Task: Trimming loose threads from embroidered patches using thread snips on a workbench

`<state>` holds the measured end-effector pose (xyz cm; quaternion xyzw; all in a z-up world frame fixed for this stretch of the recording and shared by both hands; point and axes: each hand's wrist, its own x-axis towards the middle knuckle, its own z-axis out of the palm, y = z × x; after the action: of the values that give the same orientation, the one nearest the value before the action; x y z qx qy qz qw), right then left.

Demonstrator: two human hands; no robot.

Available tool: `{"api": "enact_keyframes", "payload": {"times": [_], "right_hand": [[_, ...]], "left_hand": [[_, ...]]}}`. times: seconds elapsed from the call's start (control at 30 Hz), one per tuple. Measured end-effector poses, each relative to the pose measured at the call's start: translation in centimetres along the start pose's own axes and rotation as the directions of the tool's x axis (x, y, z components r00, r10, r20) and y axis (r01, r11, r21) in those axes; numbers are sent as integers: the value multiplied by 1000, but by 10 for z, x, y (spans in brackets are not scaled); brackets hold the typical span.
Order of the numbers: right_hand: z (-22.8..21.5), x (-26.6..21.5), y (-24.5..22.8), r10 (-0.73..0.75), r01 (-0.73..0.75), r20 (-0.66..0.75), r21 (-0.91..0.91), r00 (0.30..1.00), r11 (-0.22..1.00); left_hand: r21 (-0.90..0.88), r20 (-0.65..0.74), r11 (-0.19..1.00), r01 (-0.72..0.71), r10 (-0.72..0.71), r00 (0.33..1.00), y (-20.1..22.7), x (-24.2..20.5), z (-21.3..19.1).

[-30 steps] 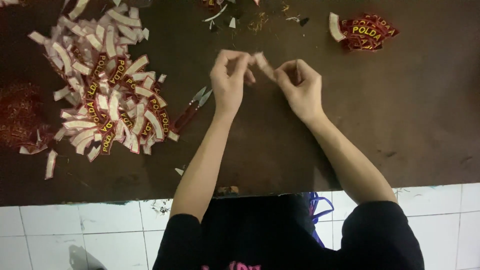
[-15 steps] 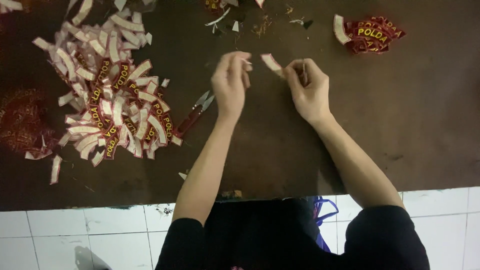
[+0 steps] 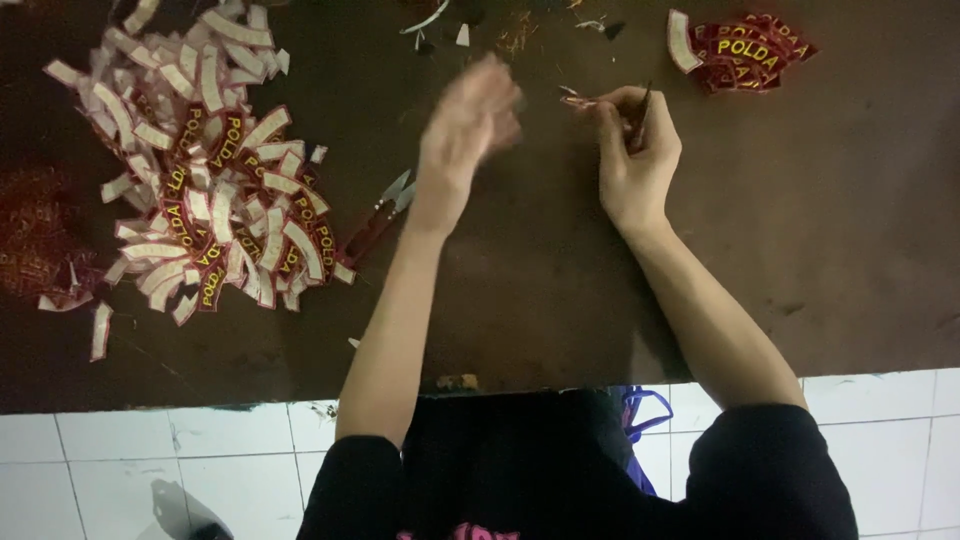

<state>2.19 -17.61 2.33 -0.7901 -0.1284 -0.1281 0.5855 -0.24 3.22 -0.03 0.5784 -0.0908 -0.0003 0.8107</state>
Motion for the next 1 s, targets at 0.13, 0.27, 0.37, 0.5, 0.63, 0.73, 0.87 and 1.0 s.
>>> {"api": "enact_keyframes", "payload": {"times": [0.13, 0.27, 0.37, 0.5, 0.63, 0.73, 0.87, 1.0], "right_hand": [[-4, -3, 11, 14, -14, -11, -44, 1000, 999], [-2, -2, 6, 69, -69, -4, 43, 998, 997], [-4, -2, 2, 99, -100, 23, 42, 995, 994], [1, -1, -5, 58, -80, 149, 153, 987, 985], [2, -2, -15, 89, -112, 207, 102, 974, 988], [2, 1, -11, -40, 35, 272, 22, 962, 999], [4, -1, 1, 52, -64, 215, 48, 975, 997], [-1, 15, 7, 572, -557, -78, 149, 817, 817]], "left_hand": [[179, 499, 811, 558, -563, 659, 2, 3, 10], [321, 89, 917, 237, -278, 956, -41, 35, -15], [181, -64, 967, 176, -167, 984, -4, 37, 3], [264, -68, 910, 320, -314, 947, 18, 9, 25], [358, -89, 913, 196, -176, 980, 12, 6, 24], [379, -54, 903, 200, -194, 980, 14, 7, 24], [406, 33, 902, 146, -173, 984, 14, 5, 20], [190, -30, 971, 146, -143, 989, 6, 7, 15]]}}
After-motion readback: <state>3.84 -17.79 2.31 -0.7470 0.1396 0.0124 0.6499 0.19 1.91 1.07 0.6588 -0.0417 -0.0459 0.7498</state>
